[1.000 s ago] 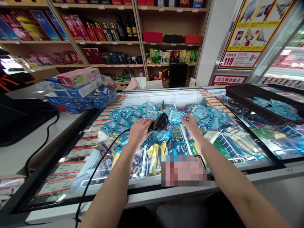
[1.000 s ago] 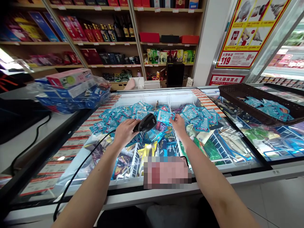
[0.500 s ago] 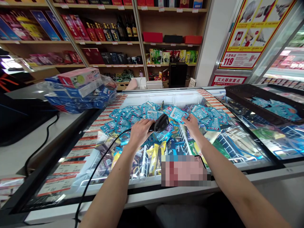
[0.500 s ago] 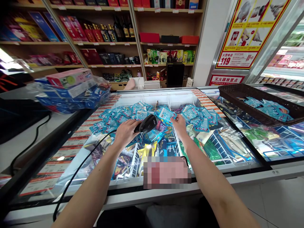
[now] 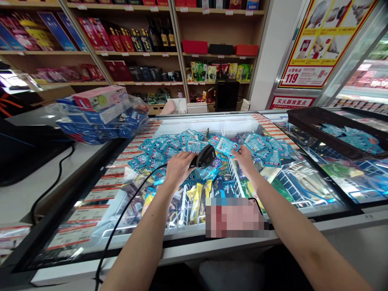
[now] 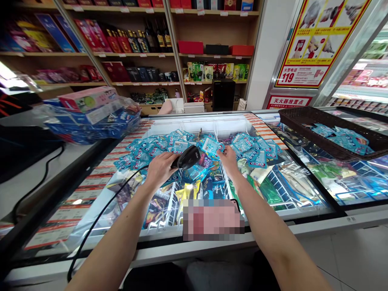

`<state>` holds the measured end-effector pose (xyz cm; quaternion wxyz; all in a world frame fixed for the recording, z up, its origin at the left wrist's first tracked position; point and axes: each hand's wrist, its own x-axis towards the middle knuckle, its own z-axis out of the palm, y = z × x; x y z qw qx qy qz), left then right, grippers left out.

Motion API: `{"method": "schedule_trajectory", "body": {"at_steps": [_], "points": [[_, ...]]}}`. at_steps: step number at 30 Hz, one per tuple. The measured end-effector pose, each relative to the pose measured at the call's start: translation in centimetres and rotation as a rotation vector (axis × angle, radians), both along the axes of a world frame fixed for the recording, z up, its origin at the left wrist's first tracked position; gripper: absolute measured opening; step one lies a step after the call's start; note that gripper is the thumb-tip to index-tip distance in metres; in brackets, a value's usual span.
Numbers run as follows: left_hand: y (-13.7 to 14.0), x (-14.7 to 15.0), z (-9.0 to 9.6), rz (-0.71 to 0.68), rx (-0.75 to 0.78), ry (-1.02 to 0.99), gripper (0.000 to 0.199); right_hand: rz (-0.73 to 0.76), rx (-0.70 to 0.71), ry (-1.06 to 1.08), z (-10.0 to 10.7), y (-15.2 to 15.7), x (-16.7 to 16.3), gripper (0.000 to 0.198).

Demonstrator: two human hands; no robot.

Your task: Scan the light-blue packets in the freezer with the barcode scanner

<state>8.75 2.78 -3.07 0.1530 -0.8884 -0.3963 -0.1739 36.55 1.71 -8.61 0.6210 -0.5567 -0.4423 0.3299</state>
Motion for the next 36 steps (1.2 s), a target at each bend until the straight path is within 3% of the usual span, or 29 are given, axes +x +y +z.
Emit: {"method": "schedule_trajectory", "body": {"at_steps": [36], "points": [[-0.42,0.59,0.1,-0.037,-0.048,0.001,0.04,-0.006,0.031,0.051,0.2,-0.23,-0.35,0.034]]}}
